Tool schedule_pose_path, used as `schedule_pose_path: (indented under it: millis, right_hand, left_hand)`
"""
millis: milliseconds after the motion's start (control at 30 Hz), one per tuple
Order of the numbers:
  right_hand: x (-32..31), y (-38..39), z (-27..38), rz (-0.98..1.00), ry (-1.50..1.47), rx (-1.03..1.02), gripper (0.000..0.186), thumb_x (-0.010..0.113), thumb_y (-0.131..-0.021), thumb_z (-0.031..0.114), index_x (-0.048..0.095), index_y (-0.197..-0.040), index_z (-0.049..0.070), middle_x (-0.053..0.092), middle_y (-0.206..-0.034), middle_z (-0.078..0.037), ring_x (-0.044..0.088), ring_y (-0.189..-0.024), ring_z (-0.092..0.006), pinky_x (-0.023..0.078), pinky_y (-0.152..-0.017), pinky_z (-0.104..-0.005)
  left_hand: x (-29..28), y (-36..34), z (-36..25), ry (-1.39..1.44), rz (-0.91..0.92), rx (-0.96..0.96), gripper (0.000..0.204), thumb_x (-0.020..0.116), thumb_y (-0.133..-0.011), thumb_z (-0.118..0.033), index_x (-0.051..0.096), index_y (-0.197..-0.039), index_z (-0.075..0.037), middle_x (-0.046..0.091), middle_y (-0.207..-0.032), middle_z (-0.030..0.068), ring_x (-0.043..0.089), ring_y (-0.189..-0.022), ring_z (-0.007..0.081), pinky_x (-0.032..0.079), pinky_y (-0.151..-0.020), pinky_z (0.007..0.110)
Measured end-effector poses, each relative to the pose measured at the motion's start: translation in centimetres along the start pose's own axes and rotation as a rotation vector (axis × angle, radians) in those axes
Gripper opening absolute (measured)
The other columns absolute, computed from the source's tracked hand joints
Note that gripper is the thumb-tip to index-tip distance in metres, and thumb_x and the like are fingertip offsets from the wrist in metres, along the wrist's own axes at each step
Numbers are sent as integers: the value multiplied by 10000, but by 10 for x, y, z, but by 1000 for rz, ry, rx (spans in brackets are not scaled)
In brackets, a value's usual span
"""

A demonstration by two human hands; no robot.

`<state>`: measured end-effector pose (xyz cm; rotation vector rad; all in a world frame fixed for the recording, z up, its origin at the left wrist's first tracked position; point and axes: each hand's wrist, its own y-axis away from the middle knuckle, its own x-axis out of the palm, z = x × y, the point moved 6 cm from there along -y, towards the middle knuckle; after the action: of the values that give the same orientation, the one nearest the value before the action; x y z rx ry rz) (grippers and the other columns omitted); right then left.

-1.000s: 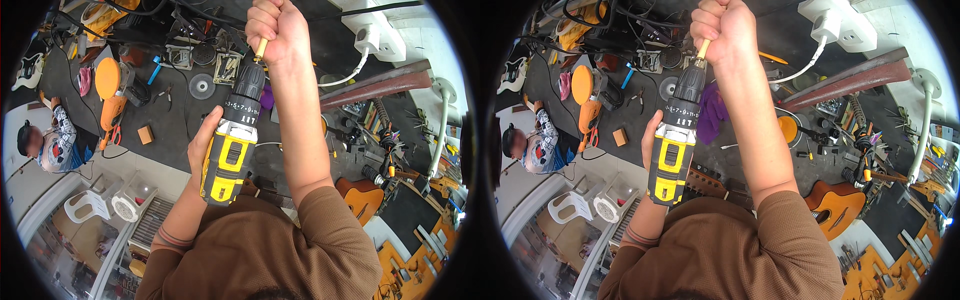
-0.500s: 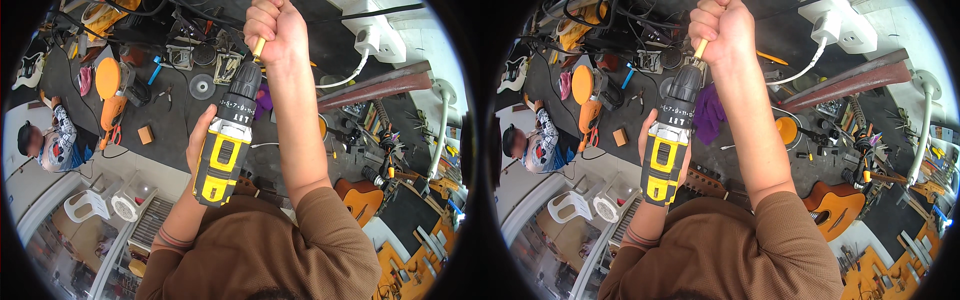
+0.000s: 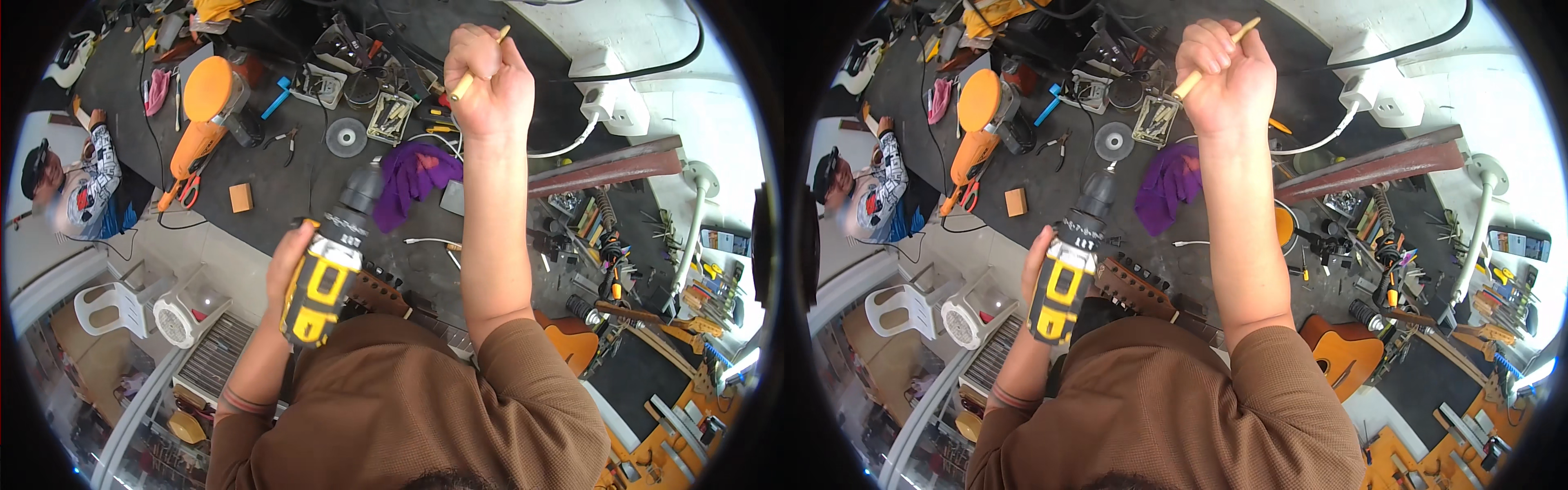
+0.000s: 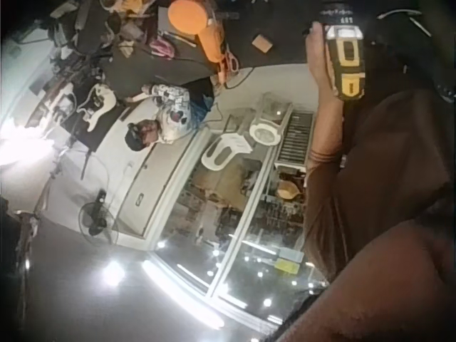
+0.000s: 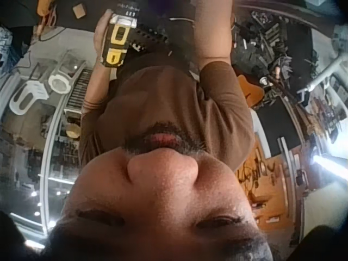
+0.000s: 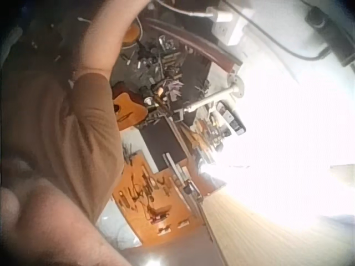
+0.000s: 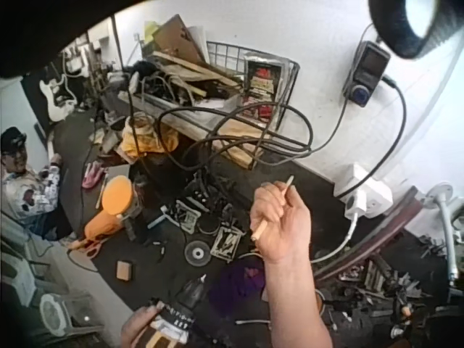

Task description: The person shapes a wooden dowel using a power drill, applies glue into a hole in a wooden block with a dispenser bottle, and sands the block with sandpaper before applying more glue.

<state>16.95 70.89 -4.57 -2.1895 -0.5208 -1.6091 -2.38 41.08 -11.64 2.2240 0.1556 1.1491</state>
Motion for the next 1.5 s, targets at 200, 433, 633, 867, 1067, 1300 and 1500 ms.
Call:
schedule_pose_path:
  millis: [200,433,633,867,1067,1300,1500]
  right_hand:
    - [9,29,-31,-90,55,-87,298,391,-1237,203,502,-1034,14,461,-879,-80,475,-826,-214,473,-749,-371]
    - [39,72,-78,-186,96,-172,265,358,-1262,226,450,-1112,28,471,-953,-109,496,-872,-233,529,-813,-395]
    - [70,108,-108,-125,170,-209,279,366,-1265,232,446,-1100,21,467,-1002,-116,494,-912,-231,537,-847,-393]
    - [98,153,-123,-28,388,-354,286,381,-1269,244,501,-1120,32,509,-1064,-119,523,-947,-240,543,-898,-422]
    - [110,185,-149,-18,650,-443,233,426,-1262,260,550,-1205,71,571,-1122,-107,560,-1003,-251,533,-927,-457]
    - [126,210,-194,88,768,-442,189,444,-1262,293,534,-1231,130,557,-1132,-31,567,-988,-199,537,-875,-444]
    - [123,216,-251,149,735,-298,230,442,-1263,359,528,-1242,146,543,-1131,-21,589,-974,-177,590,-846,-426]
  left_hand:
    - [-42,24,-48,-1476,-185,623,995,817,-825,79,474,-1738,-120,697,-1311,148,701,-1236,327,543,-1083,392]
    - [-103,-30,-46,-1638,-258,589,1012,805,-863,34,416,-1758,-234,630,-1399,163,679,-1281,449,576,-1024,506]
    - [-122,-79,-35,-1652,-315,618,1003,776,-845,85,428,-1738,-211,610,-1425,205,645,-1343,475,568,-1094,546]
    - [-120,-101,-17,-1773,-430,551,983,761,-855,108,431,-1738,-169,585,-1451,174,615,-1374,439,549,-1116,553]
    - [-99,-65,-32,-1931,-563,575,752,782,-917,-6,568,-1627,-128,624,-1442,158,633,-1349,419,548,-1102,551]
    - [80,119,-79,-1189,4,966,282,760,-1039,-27,740,-1319,-6,754,-1238,108,752,-1154,226,613,-1012,367]
    - [108,210,-71,-672,403,783,294,797,-1055,-27,730,-1339,6,806,-1152,185,823,-1024,264,675,-938,386]
